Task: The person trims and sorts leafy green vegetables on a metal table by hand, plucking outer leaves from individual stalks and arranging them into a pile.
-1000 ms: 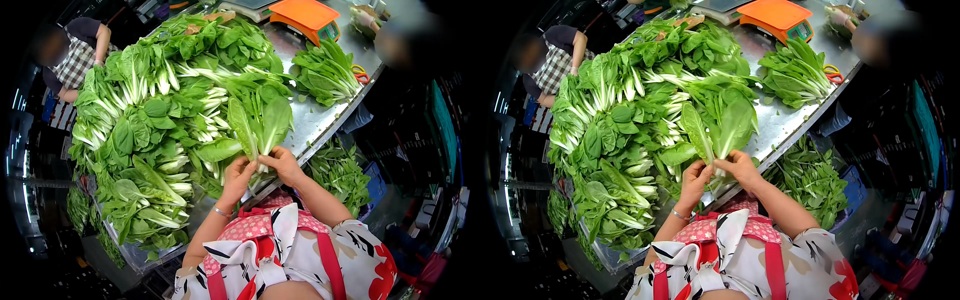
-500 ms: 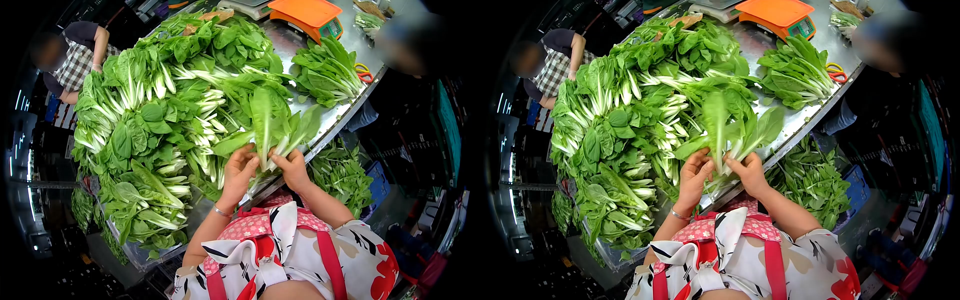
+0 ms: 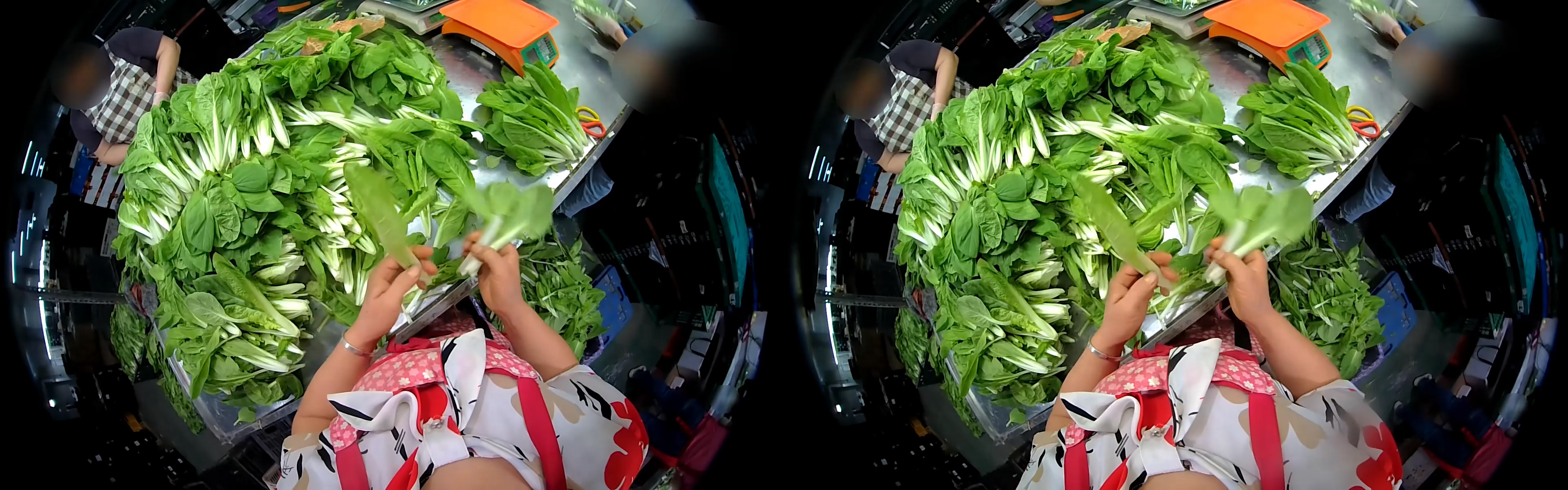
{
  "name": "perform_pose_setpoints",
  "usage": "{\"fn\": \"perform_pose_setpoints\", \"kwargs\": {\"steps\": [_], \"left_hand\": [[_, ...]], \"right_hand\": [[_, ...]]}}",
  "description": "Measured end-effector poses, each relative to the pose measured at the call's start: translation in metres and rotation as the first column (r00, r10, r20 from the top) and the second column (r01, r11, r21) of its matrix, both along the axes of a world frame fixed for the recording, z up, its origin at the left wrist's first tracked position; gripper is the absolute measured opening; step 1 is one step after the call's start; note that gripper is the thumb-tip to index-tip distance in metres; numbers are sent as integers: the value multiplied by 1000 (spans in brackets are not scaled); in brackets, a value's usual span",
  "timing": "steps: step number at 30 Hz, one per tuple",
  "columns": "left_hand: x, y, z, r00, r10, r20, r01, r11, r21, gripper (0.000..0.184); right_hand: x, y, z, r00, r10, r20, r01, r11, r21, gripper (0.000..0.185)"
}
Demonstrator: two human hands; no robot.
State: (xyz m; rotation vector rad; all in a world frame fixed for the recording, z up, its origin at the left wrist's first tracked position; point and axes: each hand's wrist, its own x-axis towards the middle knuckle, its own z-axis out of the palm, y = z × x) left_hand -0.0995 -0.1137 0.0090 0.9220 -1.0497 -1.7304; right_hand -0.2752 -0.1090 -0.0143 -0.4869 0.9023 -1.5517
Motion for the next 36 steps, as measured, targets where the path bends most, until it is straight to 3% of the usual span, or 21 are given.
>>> {"fn": "perform_pose_setpoints", "kwargs": {"steps": [1,2,5,6,8,12,15,18,20,21,23,26,29,31,32,33,34,35,36], "left_hand": [[6,1,-5,989,-86,-118,91,995,42,26],[7,3,-7,988,-92,-120,98,994,46,26],[5,8,-11,973,-192,130,192,981,15,32],[8,9,-12,972,-195,128,194,981,16,32],[14,11,-12,959,-257,120,244,963,116,28],[16,15,-14,929,-320,189,319,947,37,25],[21,16,-10,886,-390,251,394,918,37,24],[23,19,-17,885,-361,294,357,932,70,24],[15,20,-7,941,-267,208,256,963,78,26],[11,20,-11,967,-229,107,221,972,86,26],[10,19,-22,985,-147,-96,156,982,101,25],[9,18,-29,985,-41,-167,67,986,154,22],[14,14,-27,993,-70,-92,82,988,130,21],[20,12,-30,996,-74,-48,79,991,105,21],[23,11,-32,997,-77,-6,77,994,76,21],[27,11,-32,999,-41,-26,43,994,105,20],[31,12,-32,1000,-11,-24,13,995,97,20],[34,11,-33,999,17,-37,-14,995,97,20],[37,11,-32,998,45,-51,-40,995,96,19]], "right_hand": [[1,-1,2,977,156,-143,-148,987,65,19],[3,0,3,910,314,-270,-282,947,150,23],[21,0,14,894,403,-196,-382,914,137,25],[26,1,18,868,472,-154,-448,878,167,25],[31,3,12,873,475,-114,-461,878,129,25],[36,8,12,898,435,-63,-427,898,111,21],[32,12,19,853,511,-106,-491,855,168,15],[38,22,11,941,337,25,-338,938,80,16],[43,32,18,963,100,251,-135,983,126,19],[39,37,7,965,51,258,-58,998,20,19],[32,47,2,963,-133,236,136,991,7,17],[6,68,-15,931,-333,148,333,943,26,17],[-41,102,-32,852,-523,21,513,842,167,23],[-80,135,-66,764,-601,-234,645,700,308,25],[-103,153,-80,767,-608,-206,639,697,324,30],[-127,173,-96,807,-516,-288,591,704,394,34],[-165,202,-124,884,-212,-417,448,643,622,47],[-181,216,-140,724,145,-674,552,465,693,59],[-187,213,-122,307,767,-563,578,320,751,64]]}}
